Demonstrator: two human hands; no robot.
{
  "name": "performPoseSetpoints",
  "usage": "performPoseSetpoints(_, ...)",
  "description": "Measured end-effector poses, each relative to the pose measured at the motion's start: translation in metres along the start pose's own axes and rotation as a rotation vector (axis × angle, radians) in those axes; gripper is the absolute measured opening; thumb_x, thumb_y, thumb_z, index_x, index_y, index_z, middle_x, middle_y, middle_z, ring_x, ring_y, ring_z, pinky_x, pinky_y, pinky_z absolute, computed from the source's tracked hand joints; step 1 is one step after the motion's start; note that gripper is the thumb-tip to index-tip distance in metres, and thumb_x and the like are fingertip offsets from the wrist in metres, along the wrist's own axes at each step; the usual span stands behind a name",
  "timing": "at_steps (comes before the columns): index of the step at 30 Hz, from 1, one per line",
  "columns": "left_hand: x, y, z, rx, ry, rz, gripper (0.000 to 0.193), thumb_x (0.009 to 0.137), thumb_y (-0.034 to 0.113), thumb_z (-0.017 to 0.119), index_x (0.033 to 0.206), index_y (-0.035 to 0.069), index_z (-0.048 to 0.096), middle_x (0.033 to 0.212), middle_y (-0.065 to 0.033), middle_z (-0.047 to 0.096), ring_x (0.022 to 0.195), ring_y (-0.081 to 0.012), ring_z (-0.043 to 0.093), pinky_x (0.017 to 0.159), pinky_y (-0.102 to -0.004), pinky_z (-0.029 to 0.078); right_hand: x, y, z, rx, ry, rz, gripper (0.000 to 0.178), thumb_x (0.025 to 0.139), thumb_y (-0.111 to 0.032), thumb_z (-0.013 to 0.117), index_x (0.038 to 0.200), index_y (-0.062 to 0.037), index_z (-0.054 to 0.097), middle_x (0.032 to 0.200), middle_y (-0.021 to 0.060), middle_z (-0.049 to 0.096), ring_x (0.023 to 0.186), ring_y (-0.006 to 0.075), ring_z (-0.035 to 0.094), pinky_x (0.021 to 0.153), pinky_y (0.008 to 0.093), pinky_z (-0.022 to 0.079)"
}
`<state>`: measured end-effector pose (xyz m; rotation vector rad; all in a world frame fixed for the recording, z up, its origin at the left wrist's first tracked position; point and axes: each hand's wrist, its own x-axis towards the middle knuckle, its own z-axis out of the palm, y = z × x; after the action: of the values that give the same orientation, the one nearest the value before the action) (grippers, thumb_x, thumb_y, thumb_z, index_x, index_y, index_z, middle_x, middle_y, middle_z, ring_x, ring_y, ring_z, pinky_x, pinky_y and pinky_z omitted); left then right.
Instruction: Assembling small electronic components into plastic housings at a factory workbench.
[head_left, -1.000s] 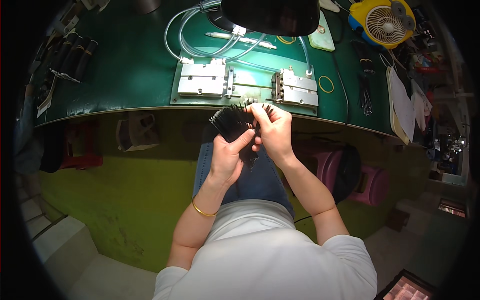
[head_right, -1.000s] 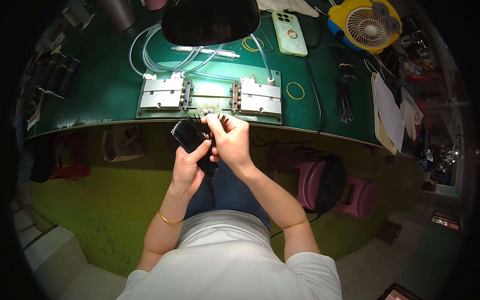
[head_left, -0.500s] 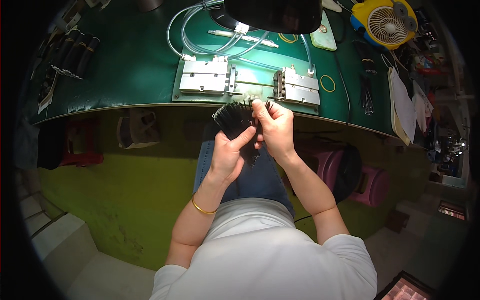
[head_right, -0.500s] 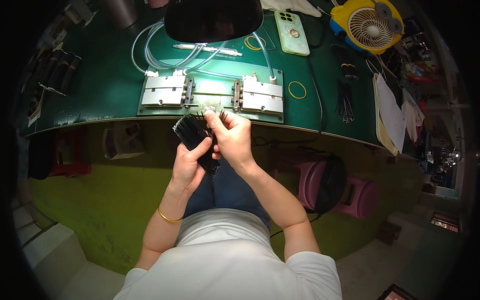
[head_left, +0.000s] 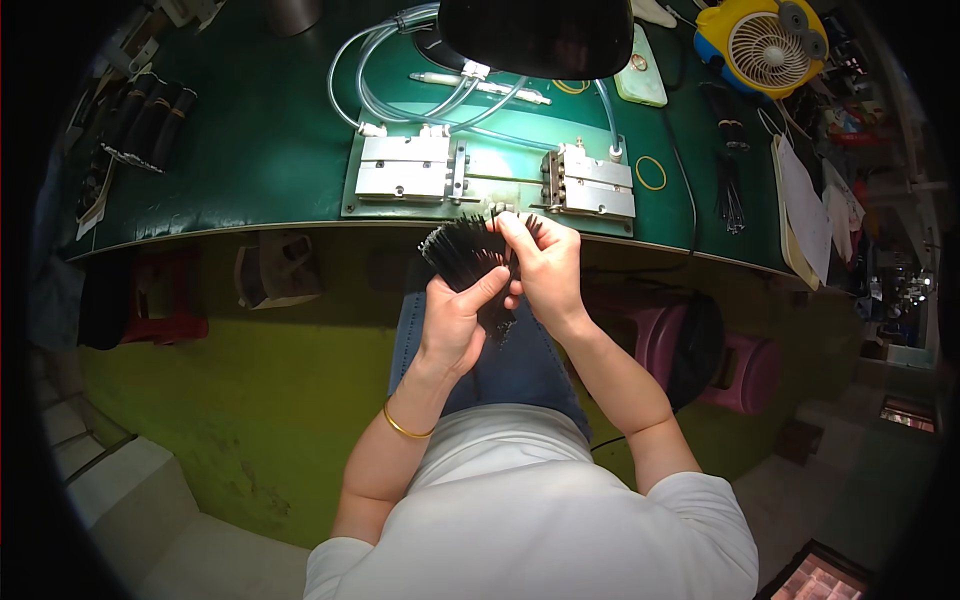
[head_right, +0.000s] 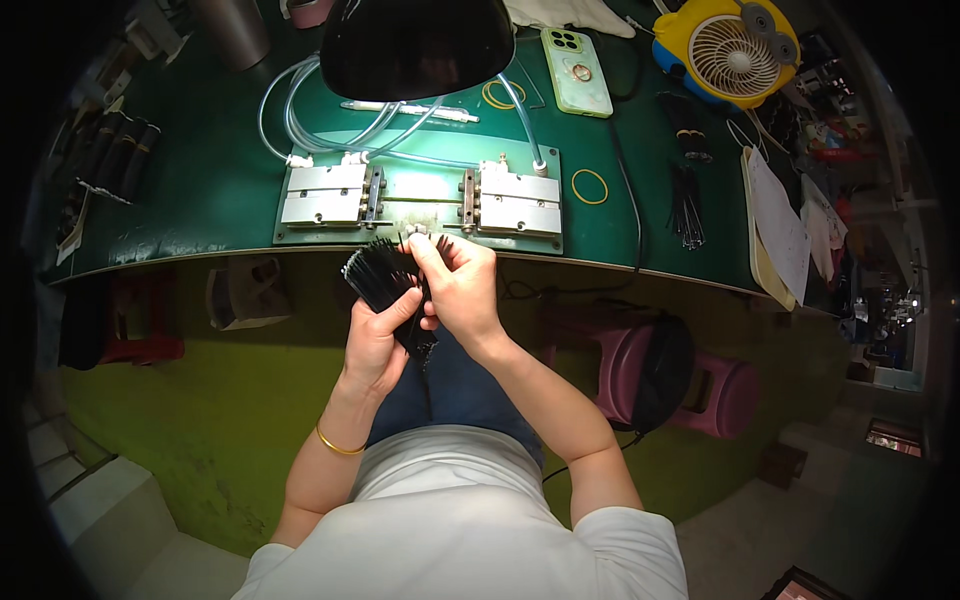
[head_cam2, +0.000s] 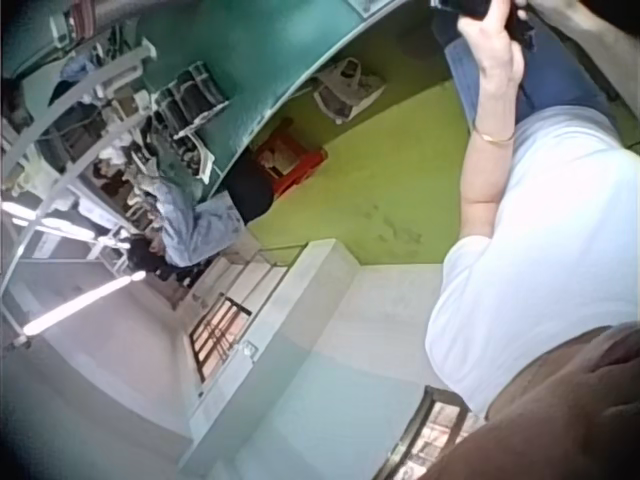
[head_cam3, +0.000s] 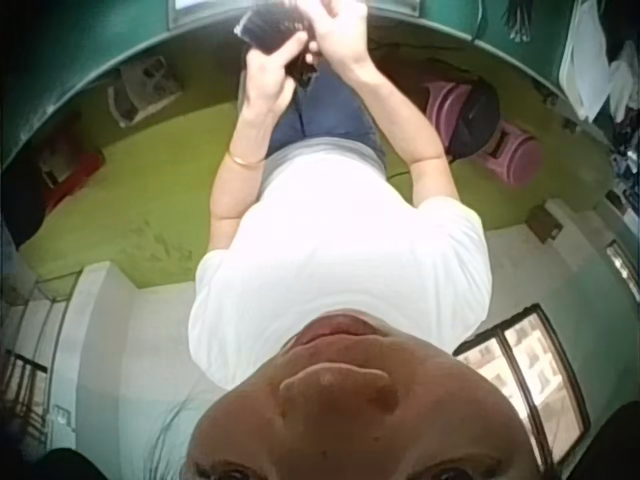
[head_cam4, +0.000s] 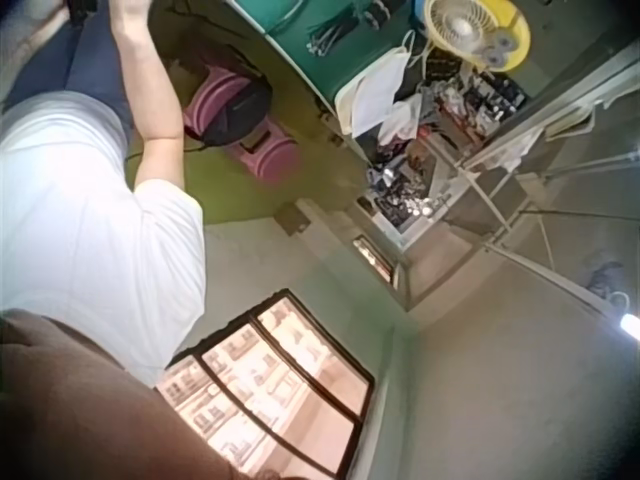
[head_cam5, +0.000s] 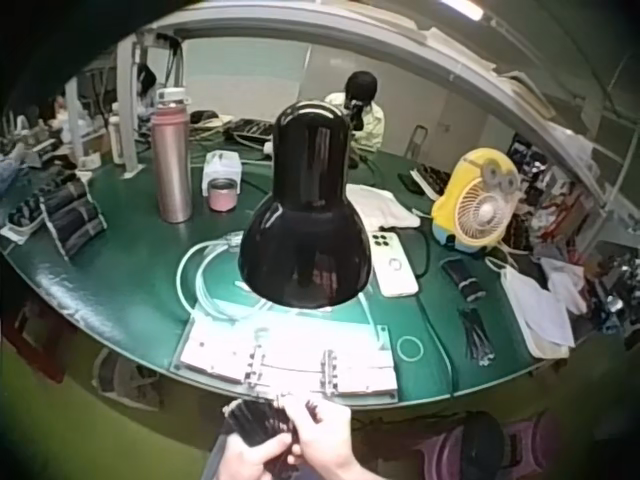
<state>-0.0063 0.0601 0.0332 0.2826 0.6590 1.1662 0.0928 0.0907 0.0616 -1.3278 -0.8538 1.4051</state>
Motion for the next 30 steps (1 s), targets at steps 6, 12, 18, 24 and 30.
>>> performPoseSetpoints(6, 0.001, -0.001, -0.003, -0.004, -0.016, -0.007, 0.013, 0.079, 0.000, 0.057, 0.092, 0.000, 0.055, 0.082, -0.0060, 0.058, 0.066, -0.0135, 0.056, 0.057, -0.0251, 0.047, 0.002, 0.002, -0.001, 0.004, -0.007, 0.006, 0.020, 0.083, -0.018, 0.055, 0.074, -0.0008, 0.060, 0.048, -0.0012, 0.047, 0.033, 0.0030, 0.039, 0.027, 0.0179, 0.031)
performPoseSetpoints(12, 0.000, 0.001, -0.001, -0.046, -0.019, -0.025, 0.013, 0.079, 0.000, 0.056, 0.092, 0.000, 0.055, 0.082, -0.0061, 0.058, 0.066, -0.0134, 0.055, 0.057, -0.0254, 0.046, 0.000, 0.001, -0.001, -0.018, 0.008, 0.024, 0.024, 0.084, -0.021, 0.056, 0.072, -0.0007, 0.059, 0.049, -0.0014, 0.047, 0.033, 0.0026, 0.038, 0.027, 0.0175, 0.031)
performPoseSetpoints(18, -0.005, 0.005, 0.001, 0.001, -0.056, -0.027, 0.011, 0.082, 0.004, 0.054, 0.093, 0.001, 0.053, 0.080, -0.0045, 0.055, 0.065, -0.0125, 0.053, 0.055, -0.0241, 0.044, -0.006, -0.002, 0.001, -0.001, -0.079, -0.073, 0.025, 0.084, -0.023, 0.056, 0.075, 0.0001, 0.060, 0.049, -0.0016, 0.046, 0.033, 0.0024, 0.038, 0.027, 0.0176, 0.032)
performPoseSetpoints(24, -0.006, -0.001, 0.000, -0.003, -0.041, -0.002, 0.009, 0.083, 0.005, 0.053, 0.092, 0.002, 0.052, 0.080, -0.0036, 0.054, 0.066, -0.0117, 0.052, 0.056, -0.0238, 0.044, -0.006, 0.002, -0.001, 0.028, -0.082, -0.045, 0.023, 0.084, -0.022, 0.056, 0.079, 0.0001, 0.062, 0.052, -0.0005, 0.051, 0.036, 0.0017, 0.041, 0.029, 0.0167, 0.033)
performPoseSetpoints(30, -0.006, -0.006, 0.001, -0.066, 0.011, 0.066, 0.006, 0.083, 0.004, 0.054, 0.088, 0.002, 0.055, 0.079, -0.0041, 0.056, 0.065, -0.0125, 0.053, 0.056, -0.0245, 0.044, -0.006, 0.006, -0.002, 0.015, -0.057, -0.054, 0.023, 0.085, -0.022, 0.054, 0.084, -0.0011, 0.063, 0.052, -0.0012, 0.051, 0.038, 0.0004, 0.041, 0.030, 0.0163, 0.035)
